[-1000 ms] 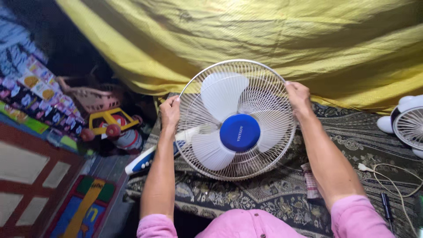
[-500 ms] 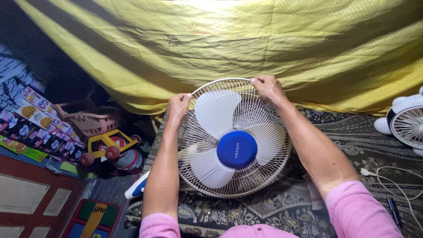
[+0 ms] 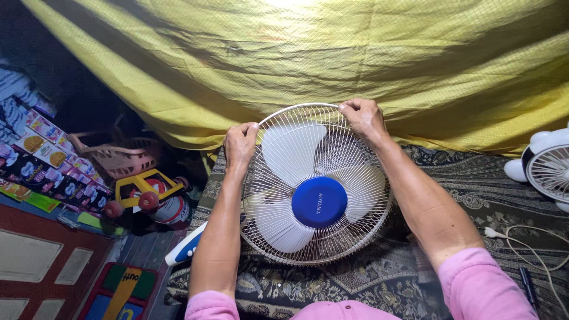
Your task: The person uses a screwdriver to loosen screws on the front grille of a desk fan, then removes the grille, the fan blades, and the central hub. The components are placed on the table next to the fan base.
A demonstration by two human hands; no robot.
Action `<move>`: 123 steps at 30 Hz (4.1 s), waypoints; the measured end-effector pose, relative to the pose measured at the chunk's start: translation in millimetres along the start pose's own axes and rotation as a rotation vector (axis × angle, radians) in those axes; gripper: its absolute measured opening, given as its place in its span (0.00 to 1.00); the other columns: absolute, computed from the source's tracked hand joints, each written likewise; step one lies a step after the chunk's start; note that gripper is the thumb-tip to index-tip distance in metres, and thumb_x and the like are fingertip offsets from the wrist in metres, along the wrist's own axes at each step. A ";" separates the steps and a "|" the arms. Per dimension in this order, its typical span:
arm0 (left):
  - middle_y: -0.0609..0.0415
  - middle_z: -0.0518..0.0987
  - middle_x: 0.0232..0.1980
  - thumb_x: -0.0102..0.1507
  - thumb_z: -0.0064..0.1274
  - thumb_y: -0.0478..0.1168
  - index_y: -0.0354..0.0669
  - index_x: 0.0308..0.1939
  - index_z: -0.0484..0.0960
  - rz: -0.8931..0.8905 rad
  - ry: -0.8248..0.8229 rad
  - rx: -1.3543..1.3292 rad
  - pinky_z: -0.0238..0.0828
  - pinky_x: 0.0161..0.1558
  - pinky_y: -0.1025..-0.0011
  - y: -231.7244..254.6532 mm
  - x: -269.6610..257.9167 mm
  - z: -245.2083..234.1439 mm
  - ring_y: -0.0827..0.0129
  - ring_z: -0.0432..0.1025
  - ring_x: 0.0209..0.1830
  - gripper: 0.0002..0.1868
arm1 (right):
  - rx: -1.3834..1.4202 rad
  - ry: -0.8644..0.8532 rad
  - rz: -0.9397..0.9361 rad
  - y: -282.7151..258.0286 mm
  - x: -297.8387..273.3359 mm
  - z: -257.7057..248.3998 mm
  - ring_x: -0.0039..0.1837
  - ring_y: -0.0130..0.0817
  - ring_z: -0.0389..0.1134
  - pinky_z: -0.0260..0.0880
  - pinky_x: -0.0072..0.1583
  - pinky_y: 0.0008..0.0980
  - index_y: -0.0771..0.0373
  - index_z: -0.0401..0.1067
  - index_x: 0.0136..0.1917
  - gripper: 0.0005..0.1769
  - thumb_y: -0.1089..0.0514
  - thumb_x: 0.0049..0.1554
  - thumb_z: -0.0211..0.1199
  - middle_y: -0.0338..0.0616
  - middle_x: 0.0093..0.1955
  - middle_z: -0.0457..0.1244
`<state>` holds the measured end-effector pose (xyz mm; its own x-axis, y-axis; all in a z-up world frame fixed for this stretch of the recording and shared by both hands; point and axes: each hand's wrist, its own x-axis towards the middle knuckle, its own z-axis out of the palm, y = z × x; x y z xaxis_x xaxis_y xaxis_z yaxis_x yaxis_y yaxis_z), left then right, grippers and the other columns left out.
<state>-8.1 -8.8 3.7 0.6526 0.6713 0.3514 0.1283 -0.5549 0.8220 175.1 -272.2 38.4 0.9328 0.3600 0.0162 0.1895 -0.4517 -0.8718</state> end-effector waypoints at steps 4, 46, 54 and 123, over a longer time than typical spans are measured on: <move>0.45 0.85 0.34 0.62 0.54 0.49 0.41 0.44 0.88 -0.030 -0.007 -0.020 0.74 0.43 0.65 0.5 0.3 -1.7 0.61 0.79 0.34 0.17 | 0.040 -0.013 0.032 -0.2 3.6 -1.4 0.29 0.22 0.55 0.56 0.30 0.25 0.60 0.77 0.49 0.12 0.51 0.59 0.64 0.38 0.34 0.65; 0.44 0.80 0.46 0.66 0.52 0.48 0.42 0.50 0.87 -0.023 -0.118 0.057 0.72 0.51 0.62 7.8 -8.7 -1.5 0.59 0.75 0.46 0.17 | -0.072 0.000 -0.218 -2.1 -19.9 -11.0 0.44 0.30 0.65 0.68 0.46 0.37 0.61 0.78 0.52 0.15 0.49 0.62 0.61 0.44 0.45 0.67; 0.39 0.79 0.54 0.68 0.49 0.50 0.38 0.58 0.82 0.203 -0.032 0.026 0.69 0.60 0.61 -11.6 -19.0 8.9 0.51 0.74 0.56 0.22 | -0.072 0.035 -0.193 5.0 -27.8 -4.5 0.63 0.46 0.68 0.70 0.63 0.46 0.59 0.77 0.61 0.26 0.40 0.59 0.57 0.54 0.61 0.66; 0.49 0.80 0.46 0.63 0.58 0.41 0.35 0.43 0.87 -0.069 0.075 -0.280 0.69 0.50 0.70 -62.8 -43.2 -13.7 0.67 0.73 0.44 0.12 | -0.044 0.237 -0.312 70.3 -29.9 -29.5 0.48 0.36 0.66 0.68 0.49 0.37 0.66 0.78 0.45 0.15 0.52 0.62 0.59 0.48 0.45 0.65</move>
<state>-54.6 3.8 -57.0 0.5912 0.7431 0.3135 -0.0470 -0.3564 0.9332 169.5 -338.8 -8.9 0.8721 0.2899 0.3943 0.4836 -0.3869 -0.7851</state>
